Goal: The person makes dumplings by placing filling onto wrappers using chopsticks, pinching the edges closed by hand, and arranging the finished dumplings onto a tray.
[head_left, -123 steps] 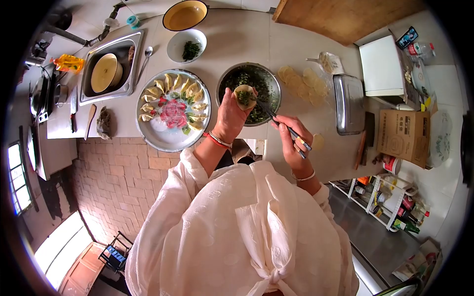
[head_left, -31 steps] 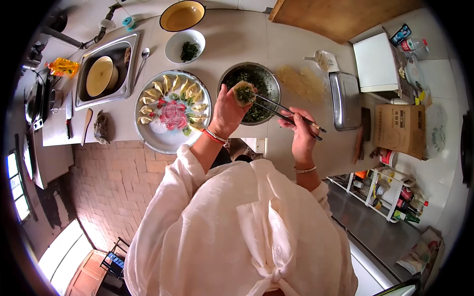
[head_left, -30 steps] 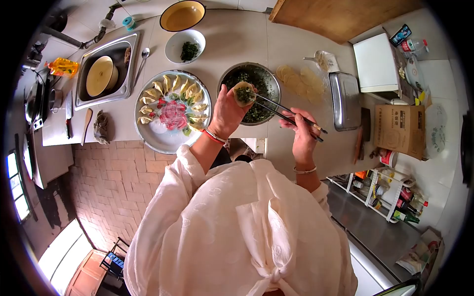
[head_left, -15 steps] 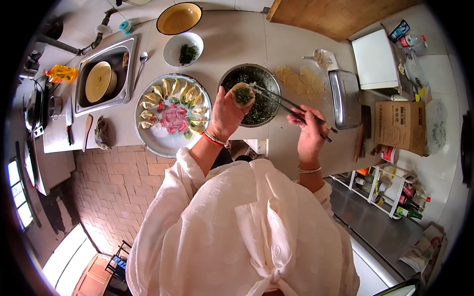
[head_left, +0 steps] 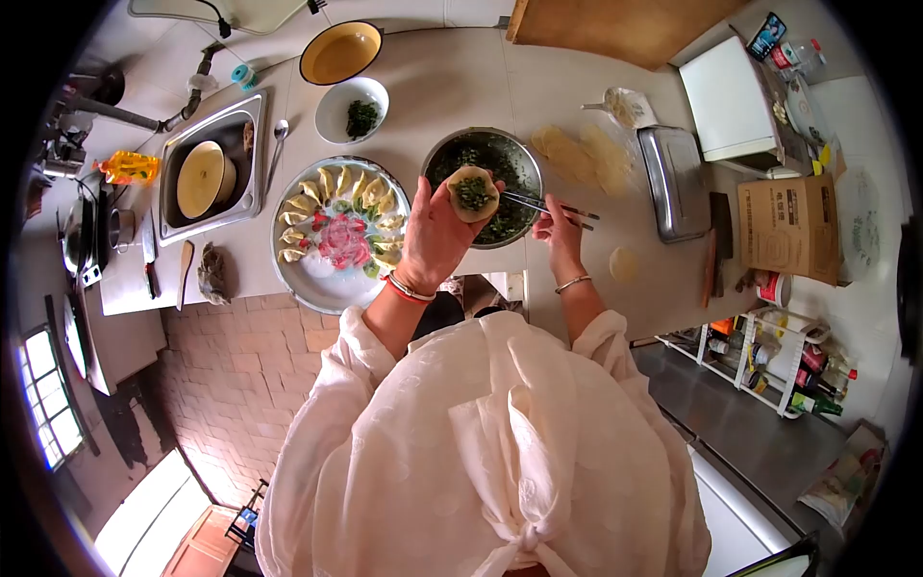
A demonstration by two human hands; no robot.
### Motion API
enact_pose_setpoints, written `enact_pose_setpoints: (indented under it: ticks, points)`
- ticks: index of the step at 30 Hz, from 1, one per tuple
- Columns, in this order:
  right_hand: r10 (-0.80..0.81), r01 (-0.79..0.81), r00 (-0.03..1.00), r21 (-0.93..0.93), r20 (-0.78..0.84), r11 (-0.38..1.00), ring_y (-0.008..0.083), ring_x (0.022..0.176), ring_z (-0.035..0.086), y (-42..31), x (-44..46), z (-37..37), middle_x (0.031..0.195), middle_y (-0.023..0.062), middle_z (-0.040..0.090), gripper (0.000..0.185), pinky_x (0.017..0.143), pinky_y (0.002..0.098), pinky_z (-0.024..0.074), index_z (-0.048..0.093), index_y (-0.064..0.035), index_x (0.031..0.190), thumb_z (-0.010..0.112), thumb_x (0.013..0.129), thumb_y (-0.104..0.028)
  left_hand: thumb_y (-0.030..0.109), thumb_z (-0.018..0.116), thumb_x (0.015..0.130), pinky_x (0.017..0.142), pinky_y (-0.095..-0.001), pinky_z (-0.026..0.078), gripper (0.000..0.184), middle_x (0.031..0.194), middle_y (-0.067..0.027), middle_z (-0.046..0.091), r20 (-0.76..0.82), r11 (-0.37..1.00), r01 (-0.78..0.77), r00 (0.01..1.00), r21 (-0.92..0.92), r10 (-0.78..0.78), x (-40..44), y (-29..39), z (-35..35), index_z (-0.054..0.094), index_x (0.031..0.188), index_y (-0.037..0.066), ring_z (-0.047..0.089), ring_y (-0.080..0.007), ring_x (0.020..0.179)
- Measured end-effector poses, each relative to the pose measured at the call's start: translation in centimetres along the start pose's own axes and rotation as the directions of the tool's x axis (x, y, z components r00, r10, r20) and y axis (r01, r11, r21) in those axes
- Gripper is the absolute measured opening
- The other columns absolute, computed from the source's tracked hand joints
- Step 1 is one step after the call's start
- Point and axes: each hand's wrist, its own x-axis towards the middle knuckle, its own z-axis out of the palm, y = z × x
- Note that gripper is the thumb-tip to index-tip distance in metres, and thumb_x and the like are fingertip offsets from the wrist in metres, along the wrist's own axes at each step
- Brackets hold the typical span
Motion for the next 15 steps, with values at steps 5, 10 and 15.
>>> enact_pose_setpoints:
  ticks: [5,10,15]
  points:
    - [0.164,-0.067,0.953,-0.351,0.255,0.934,0.0139,0.058,0.061,-1.8,-4.0,-3.2,0.078,0.004,0.06,0.028,0.051,0.0257,0.0492,0.06,-0.0058,0.097,0.075,0.084,-0.026,0.057,0.034,0.101,0.117,-0.0444,0.026,0.07,0.143,-0.0158,0.047,0.014,1.0,0.01,1.0,0.013,-0.01,-0.8,-0.7,2.1,0.039,0.142,0.001,0.038,-0.0344,0.139]
    - [-0.657,0.89,0.454,-0.338,0.602,0.306,0.0193,0.073,0.063,-9.3,-12.2,0.5,0.102,0.0104,0.059,0.027,0.061,0.0302,0.0537,0.059,-0.0046,0.104,0.07,0.08,0.002,0.06,0.033,0.1,0.117,-0.045,0.027,0.073,0.144,-0.0155,0.045,0.061,0.997,0.028,0.998,0.067,-0.032,-1.6,-2.3,4.9,0.037,0.144,0.002,0.037,-0.034,0.139]
    - [-0.651,0.942,0.034,-0.241,0.759,-0.232,0.024,0.084,0.064,-11.9,-12.3,0.6,0.105,0.0075,0.057,0.032,0.071,0.0337,0.0553,0.061,-0.0066,0.106,0.07,0.076,0.0,0.06,0.029,0.1,0.116,-0.0449,0.028,0.074,0.145,-0.0155,0.044,0.138,0.986,0.082,0.985,0.149,-0.103,-2.6,-3.9,7.6,0.033,0.146,0.002,0.038,-0.0325,0.138]
